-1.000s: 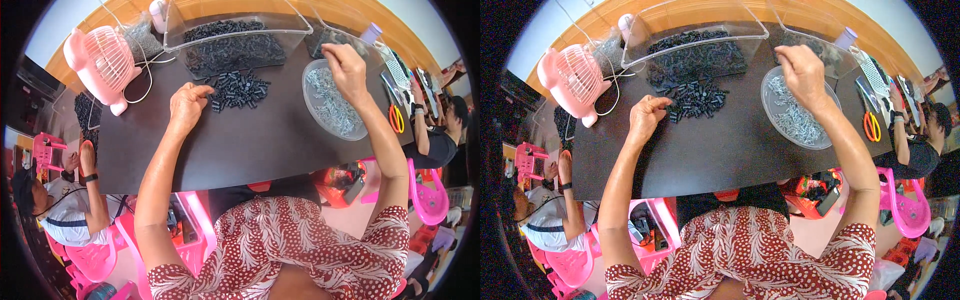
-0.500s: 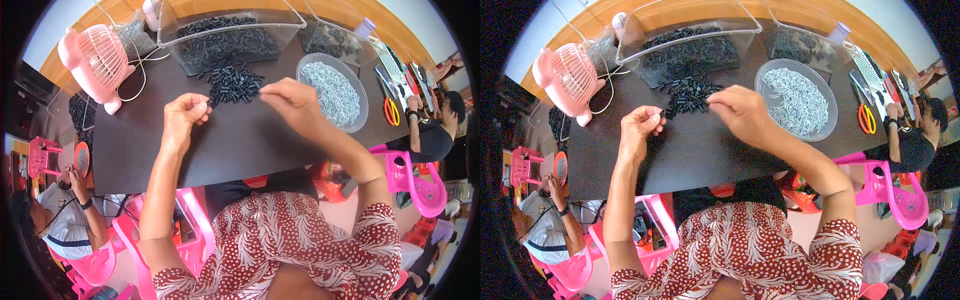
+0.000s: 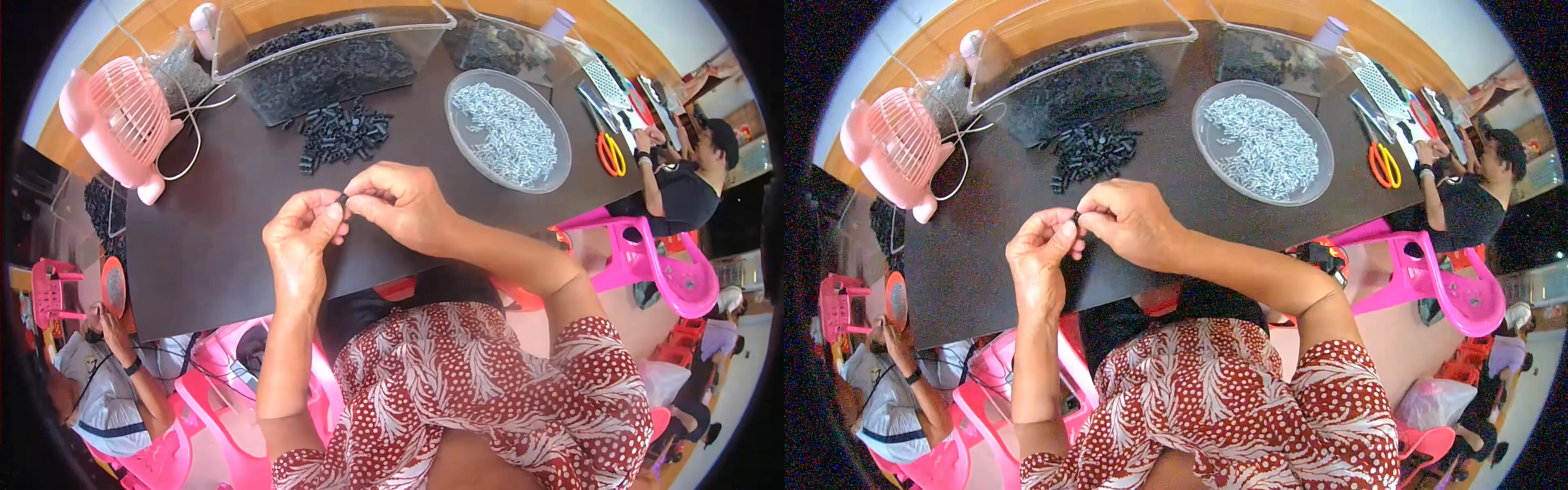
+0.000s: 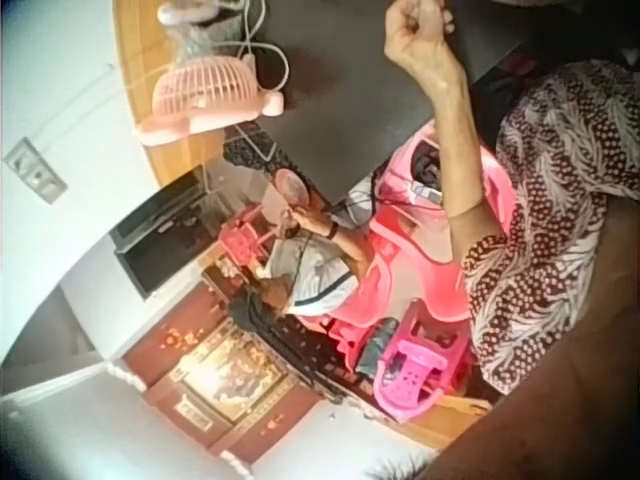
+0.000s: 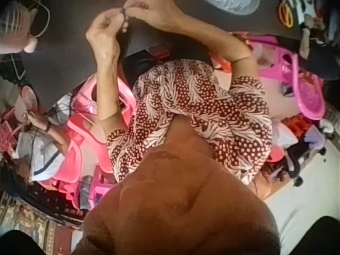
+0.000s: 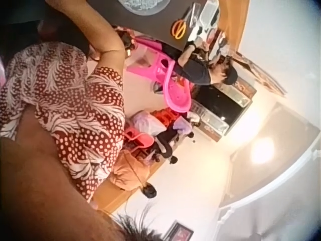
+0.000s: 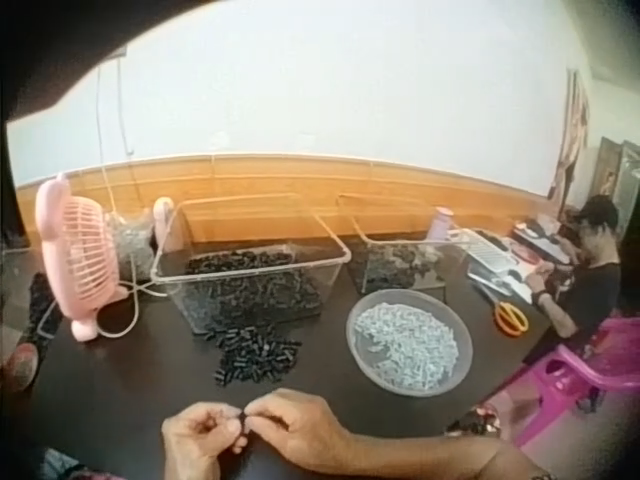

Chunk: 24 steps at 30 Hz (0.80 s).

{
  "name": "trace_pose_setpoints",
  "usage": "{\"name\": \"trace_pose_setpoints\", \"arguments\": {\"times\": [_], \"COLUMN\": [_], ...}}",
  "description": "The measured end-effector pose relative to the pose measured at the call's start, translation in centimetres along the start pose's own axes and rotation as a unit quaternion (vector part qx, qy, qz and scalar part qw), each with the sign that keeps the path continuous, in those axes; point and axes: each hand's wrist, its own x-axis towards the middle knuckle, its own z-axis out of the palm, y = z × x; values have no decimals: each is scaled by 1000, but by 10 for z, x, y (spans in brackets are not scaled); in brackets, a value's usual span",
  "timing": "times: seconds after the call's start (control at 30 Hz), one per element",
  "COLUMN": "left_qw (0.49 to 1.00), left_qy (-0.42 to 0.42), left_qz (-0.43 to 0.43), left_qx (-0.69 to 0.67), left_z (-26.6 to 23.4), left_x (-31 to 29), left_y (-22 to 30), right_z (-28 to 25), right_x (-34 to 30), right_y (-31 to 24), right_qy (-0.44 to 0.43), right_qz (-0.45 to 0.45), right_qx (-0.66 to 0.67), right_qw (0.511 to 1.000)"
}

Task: The person assembles small black plastic parts with metal rings by hand at a shared workstation.

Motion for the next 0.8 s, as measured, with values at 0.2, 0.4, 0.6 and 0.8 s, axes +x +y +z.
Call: {"name": "trace_pose_setpoints", "arguments": {"times": [0.2,0.4,0.6,0.8], "left_qw": [1000,999,996,996], "left_qy": [-2,16,21,21], "left_qz": [16,30,32,49], "left_qx": [7,-3,-82,-74], "left_z": [1,-1,2,3], "left_x": [-9,-9,-14,-15], "left_y": [-15,-22,-25,-31], "right_z": [-3,-39,-88,-147], "right_x": [-12,1,-2,-11], "right_y": [12,38,50,69], "right_qy": [21,77,160,143], "right_qz": [-119,-8,-69,33], "right_qx": [-80,-201,-324,-429], "right_qw": [989,977,930,891]}}
